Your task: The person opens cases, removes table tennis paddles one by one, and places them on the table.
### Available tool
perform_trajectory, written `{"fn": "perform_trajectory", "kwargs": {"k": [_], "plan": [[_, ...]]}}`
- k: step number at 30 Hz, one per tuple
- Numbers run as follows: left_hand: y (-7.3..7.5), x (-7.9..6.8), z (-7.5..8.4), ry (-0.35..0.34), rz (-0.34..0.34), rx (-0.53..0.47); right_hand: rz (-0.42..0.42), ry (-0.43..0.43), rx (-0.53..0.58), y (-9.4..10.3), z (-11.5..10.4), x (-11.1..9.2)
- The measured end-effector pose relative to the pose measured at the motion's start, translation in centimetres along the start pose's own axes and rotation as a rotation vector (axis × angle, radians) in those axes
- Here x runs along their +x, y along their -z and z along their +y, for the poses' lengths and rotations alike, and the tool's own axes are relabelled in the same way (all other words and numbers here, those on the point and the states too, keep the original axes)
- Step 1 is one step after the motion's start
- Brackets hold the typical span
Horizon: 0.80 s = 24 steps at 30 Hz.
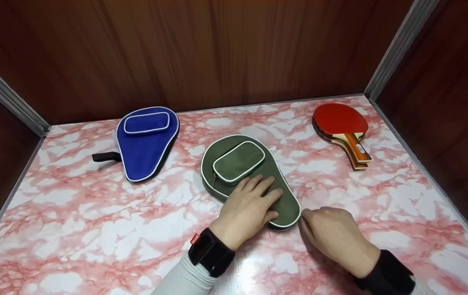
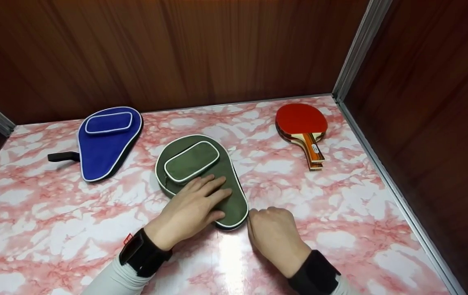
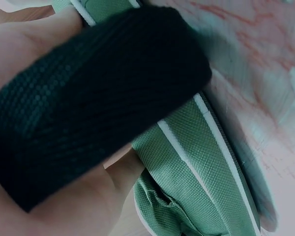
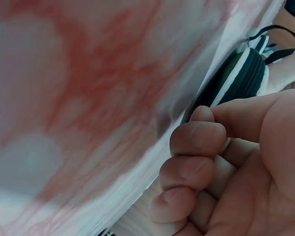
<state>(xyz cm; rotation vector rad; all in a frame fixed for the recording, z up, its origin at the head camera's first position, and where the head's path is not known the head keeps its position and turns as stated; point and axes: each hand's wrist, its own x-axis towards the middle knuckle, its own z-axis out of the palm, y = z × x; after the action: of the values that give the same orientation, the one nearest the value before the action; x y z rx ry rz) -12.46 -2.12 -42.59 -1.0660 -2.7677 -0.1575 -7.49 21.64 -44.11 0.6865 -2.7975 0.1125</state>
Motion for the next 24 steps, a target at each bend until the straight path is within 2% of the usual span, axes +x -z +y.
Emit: {"fn": "perform_trajectory", "kwargs": {"k": [5,18,24], "plan": [[0.0,0.0,0.0,0.001,0.004,-0.005,0.019,-0.002,0.001,0.1,-0.7,-0.5],[-0.1,0.0,0.0,0.0,0.018,-0.001,0.074,0.083,-0.008,-0.8,-2.9,-1.2],[-0.2,-0.1,0.0,-0.008,0.043,-0.002,0.082,0.096,-0.019,-1.0,-3.8,-1.2]]}}
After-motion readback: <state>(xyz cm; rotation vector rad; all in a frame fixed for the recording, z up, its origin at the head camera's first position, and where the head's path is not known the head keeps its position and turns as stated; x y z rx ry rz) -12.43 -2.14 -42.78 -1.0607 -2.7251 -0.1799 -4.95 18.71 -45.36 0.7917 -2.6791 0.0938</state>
